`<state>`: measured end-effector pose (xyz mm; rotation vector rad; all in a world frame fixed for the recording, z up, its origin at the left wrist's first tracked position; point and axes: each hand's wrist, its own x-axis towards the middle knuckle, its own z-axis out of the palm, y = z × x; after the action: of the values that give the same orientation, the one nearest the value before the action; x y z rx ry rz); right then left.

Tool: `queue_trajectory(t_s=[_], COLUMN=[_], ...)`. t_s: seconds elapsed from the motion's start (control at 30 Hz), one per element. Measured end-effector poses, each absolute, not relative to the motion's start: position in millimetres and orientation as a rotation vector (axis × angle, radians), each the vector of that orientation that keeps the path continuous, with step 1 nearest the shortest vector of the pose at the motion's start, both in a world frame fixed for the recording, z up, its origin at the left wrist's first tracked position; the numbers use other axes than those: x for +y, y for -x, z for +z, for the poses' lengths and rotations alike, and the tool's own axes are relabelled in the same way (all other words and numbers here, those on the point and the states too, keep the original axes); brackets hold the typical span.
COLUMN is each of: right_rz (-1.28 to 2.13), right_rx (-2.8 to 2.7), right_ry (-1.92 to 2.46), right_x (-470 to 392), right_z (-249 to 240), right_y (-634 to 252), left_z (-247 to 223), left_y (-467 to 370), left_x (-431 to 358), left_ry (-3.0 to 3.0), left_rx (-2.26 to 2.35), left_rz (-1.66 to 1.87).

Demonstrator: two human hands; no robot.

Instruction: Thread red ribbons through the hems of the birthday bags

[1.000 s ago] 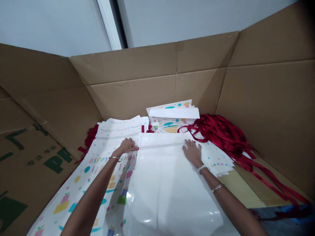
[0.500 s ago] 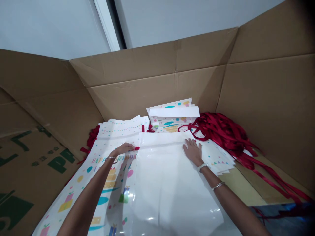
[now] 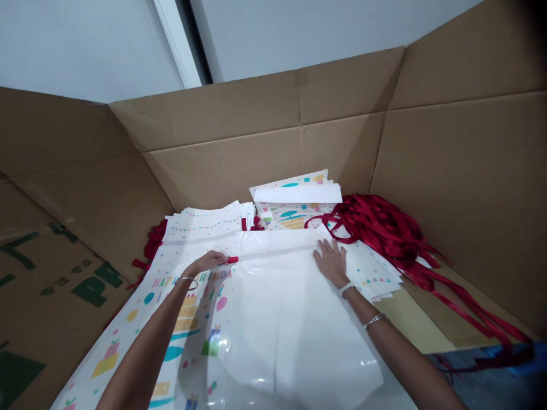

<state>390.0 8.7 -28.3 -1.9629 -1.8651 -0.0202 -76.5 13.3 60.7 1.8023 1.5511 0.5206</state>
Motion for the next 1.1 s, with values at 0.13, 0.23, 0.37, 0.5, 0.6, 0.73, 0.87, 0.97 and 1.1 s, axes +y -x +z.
queue_trajectory(t_s=[0.13, 0.23, 0.37, 0.5, 0.6, 0.73, 0.87, 0.97, 1.1], right_rz=[0.054, 0.169, 0.201, 0.236, 0.259, 0.230, 0.279, 0.352, 0.469], right_rx=[-1.618, -1.431, -1.337, -1.509, -1.578, -1.611, -1.623, -1.598, -1.499], right_ry=[1.855, 1.801, 1.823, 1.929, 2.019, 1.982, 1.903, 1.797, 1.658], right_x=[23, 39, 49, 46, 45, 46, 50, 56, 62], right_z=[-24, -17, -9, -1, 5, 7, 5, 2, -5], right_y=[-407, -432, -457, -461, -461, -463, -466, -467, -468], left_z=[60, 54, 43, 34, 29, 23, 17, 14, 10], left_y=[74, 75, 77, 75, 69, 53, 40, 38, 41], left_x=[9, 6, 4, 0, -9, -29, -39, -40, -39], left_ry=[-1.808, -1.799, -1.723, -1.694, -1.640, -1.601, -1.575, -1.521, -1.480], left_rx=[1.551, 1.560, 1.576, 1.566, 1.596, 1.656, 1.685, 1.658, 1.639], left_rz=[0.439, 0.466, 0.521, 0.652, 0.734, 0.950, 1.125, 1.141, 1.148])
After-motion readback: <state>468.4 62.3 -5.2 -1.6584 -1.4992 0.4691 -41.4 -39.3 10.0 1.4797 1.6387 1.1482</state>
